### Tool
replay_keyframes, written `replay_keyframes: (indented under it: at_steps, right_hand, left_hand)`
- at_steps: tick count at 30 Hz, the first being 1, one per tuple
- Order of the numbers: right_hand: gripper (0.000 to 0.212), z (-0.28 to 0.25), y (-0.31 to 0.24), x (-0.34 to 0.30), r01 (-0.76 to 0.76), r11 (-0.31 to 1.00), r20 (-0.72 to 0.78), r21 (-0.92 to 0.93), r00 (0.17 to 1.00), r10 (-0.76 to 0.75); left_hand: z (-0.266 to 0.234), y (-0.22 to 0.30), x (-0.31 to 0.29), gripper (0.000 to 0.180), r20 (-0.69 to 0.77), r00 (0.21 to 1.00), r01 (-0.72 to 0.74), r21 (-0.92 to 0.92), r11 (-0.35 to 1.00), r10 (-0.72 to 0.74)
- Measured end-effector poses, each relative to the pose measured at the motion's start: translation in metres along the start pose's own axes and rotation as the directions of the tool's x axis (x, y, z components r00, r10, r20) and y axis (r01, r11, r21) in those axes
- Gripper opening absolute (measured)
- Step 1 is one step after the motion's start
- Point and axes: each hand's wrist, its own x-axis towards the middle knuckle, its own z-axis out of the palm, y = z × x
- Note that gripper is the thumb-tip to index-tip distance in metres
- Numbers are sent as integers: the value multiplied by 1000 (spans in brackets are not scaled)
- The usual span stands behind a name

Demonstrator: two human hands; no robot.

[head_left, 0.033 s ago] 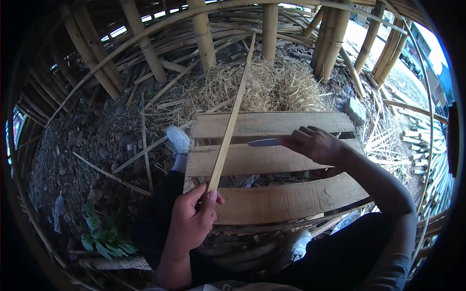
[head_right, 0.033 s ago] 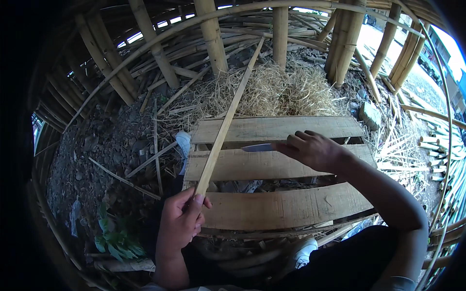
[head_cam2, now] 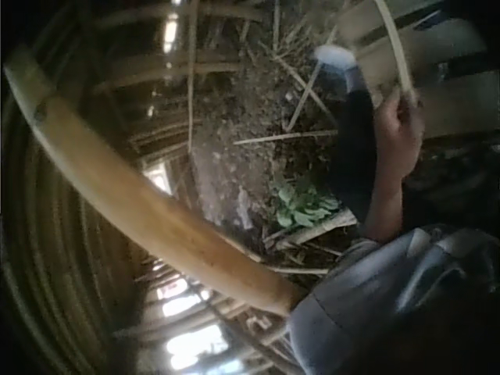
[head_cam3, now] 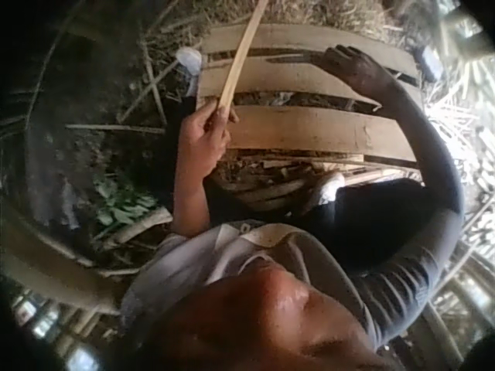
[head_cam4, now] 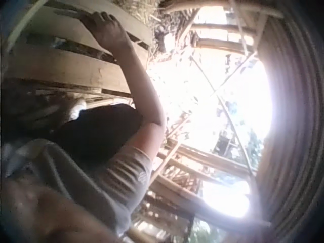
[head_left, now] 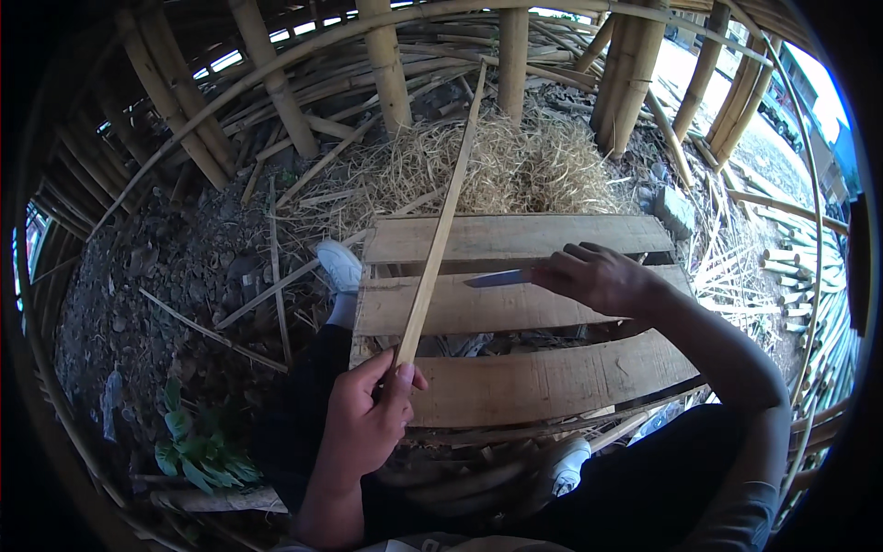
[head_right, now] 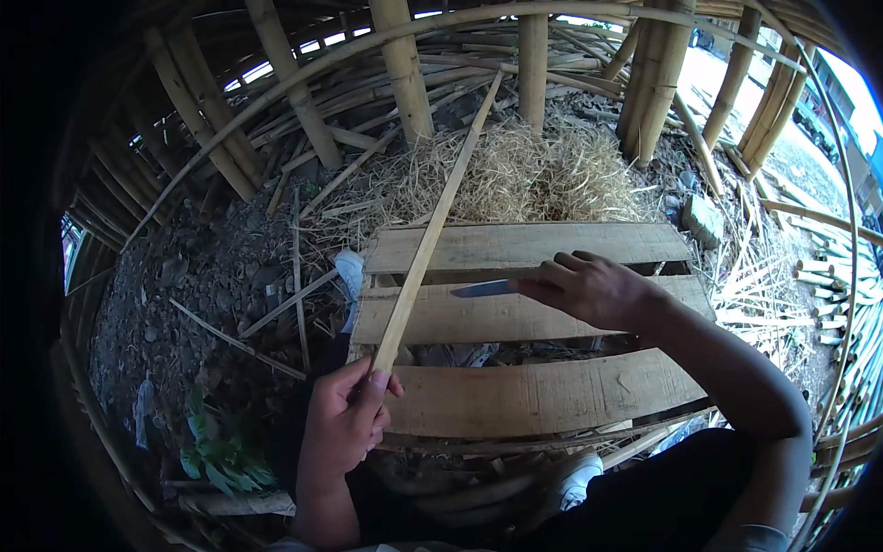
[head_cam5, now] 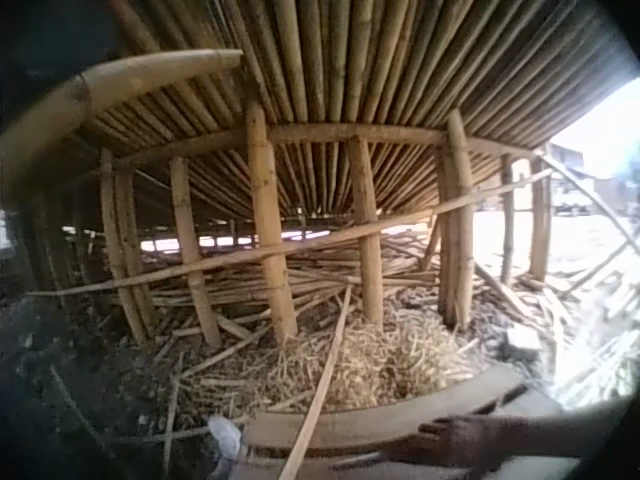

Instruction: The person sits on the ground and uses a knife to shave a thin bamboo stick held against a wooden pallet. The person repeatedly scrapes the stick to remove outer layers, rotating it to work different sides.

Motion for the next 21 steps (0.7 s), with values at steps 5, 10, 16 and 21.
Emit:
replay_keyframes:
  at_steps: [5, 10, 16, 21]
  right_hand:
    - [69, 22, -5, 11, 142, 989, 28, -37, 990, -141]
    - [60, 32, 7, 14, 33, 978, -79, -204, 996, -51]
    - [57, 34, -15, 34, -38, 964, -126, -263, 992, 5]
    - [52, 28, -8, 52, 40, 979, -121, -201, 991, -65]
  left_hand:
    - [-2, -2, 1, 28, 3, 1000, -23, -1, 1000, 23]
    - [-5, 7, -4, 28, 17, 998, 59, 4, 998, -59]
    - [-5, 8, -3, 29, 24, 999, 35, -1, 999, -35]
    - [-4, 8, -3, 27, -6, 997, 72, -17, 997, -72]
